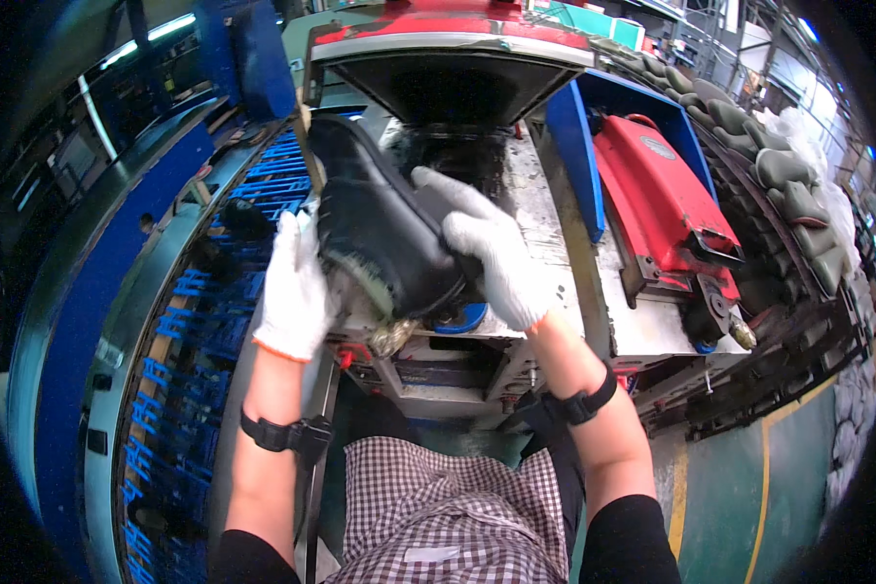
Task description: Use a mechanical press machine to shape and set the heel area of leather shoes.
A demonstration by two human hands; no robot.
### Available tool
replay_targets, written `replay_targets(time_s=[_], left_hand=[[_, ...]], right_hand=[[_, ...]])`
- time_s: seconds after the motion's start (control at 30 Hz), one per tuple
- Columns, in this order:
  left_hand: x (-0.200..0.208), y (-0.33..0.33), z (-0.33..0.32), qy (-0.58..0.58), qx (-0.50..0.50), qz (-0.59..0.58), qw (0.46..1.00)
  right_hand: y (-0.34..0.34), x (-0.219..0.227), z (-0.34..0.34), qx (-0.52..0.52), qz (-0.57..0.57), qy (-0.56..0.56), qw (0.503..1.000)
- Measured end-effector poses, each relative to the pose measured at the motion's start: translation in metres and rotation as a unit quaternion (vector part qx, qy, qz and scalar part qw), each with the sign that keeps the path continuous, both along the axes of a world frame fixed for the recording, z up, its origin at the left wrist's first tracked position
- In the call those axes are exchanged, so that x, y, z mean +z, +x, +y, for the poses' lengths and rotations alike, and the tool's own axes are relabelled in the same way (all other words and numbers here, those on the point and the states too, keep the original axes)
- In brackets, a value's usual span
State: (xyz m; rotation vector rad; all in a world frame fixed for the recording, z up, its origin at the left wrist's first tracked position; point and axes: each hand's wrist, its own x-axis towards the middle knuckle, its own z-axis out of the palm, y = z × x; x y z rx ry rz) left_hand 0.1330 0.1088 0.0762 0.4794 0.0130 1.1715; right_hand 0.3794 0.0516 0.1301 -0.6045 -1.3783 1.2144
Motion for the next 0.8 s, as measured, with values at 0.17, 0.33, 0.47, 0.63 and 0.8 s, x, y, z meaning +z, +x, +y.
replay_targets(time_s=[0.17,0.33,0.47,0.63,0.8], left_hand=[[0.022,-0.011,-0.082,-0.007,0.14,0.003,0.99],[0.017,-0.037,-0.122,-0.082,0.269,0.068,0.957],[0.006,-0.056,-0.151,-0.025,0.198,-0.018,0.98],[-0.021,-0.054,-0.183,0.073,0.335,0.109,0.933],[-0.013,-0.082,-0.191,-0.108,0.297,0.212,0.925]], right_hand=[[-0.039,-0.015,-0.029,0.059,-0.062,0.013,0.996],[-0.07,-0.02,-0.049,0.061,-0.136,-0.043,0.988],[-0.089,-0.04,-0.054,0.107,-0.058,-0.124,0.985],[-0.118,-0.091,-0.068,-0.011,-0.188,0.167,0.968],[-0.115,-0.086,-0.087,0.028,-0.247,0.099,0.964]])
